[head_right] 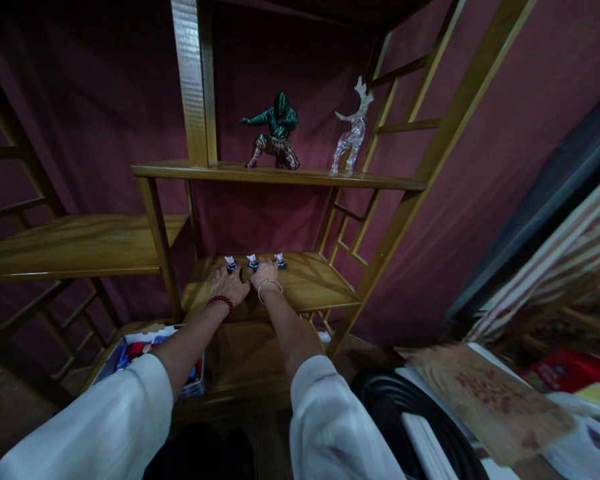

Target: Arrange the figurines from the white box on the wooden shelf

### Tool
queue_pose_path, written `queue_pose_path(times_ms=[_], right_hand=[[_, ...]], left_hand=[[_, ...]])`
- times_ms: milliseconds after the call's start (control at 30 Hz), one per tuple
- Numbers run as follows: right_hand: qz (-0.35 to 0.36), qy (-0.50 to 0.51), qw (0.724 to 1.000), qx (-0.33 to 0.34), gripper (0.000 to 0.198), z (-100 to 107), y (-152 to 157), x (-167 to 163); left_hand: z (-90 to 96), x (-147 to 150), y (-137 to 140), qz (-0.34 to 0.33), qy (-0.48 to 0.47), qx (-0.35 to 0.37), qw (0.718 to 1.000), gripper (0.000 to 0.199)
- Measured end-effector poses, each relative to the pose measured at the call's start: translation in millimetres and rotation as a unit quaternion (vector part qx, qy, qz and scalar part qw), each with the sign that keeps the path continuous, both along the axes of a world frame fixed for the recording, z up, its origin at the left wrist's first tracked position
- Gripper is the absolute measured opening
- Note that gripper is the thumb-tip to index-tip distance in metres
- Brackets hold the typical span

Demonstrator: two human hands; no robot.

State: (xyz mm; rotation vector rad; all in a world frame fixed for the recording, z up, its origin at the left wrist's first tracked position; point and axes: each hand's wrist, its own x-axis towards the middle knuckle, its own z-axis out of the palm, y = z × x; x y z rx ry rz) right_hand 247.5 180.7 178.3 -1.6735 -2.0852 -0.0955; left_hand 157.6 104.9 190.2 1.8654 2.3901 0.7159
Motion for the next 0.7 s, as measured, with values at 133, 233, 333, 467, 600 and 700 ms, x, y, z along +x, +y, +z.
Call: queue_pose_path(times_ms=[133, 233, 333, 467, 600, 700], right_hand=[[-0.005, 0.006, 1.000, -0.001, 0.039, -2.1, 2.0, -0.1], [-0.004, 0.009, 1.000, 0.002, 0.038, -4.8, 4.5, -0.2], [-0.002, 0.010, 1.000, 0.009, 0.037, -6.8, 5.9, -0.4], [-0.006, 0.002, 1.000, 0.007, 0.037, -5.5, 3.7, -0.8], [-0.002, -0.010, 1.000, -0.006, 0.037, -1.5, -1.0, -1.2], [-0.006, -0.011, 1.000, -0.008, 0.038, 0.2, -2.7, -1.6]], left_hand=[[-1.4, 1.1, -0.8, 0.006, 0.011, 0.013, 1.000, 0.042], [-0.4, 2.0, -2.5, 0.008, 0.007, 0.017, 1.000, 0.042], [2.7, 2.2, -5.1, 0.002, -0.003, 0.012, 1.000, 0.042], [5.8, 1.9, -7.6, 0.000, -0.003, 0.010, 1.000, 0.041], [4.4, 1.7, -7.1, -0.003, 0.002, 0.015, 1.000, 0.039], [2.1, 1.4, -5.7, -0.004, 0.003, 0.011, 1.000, 0.039]])
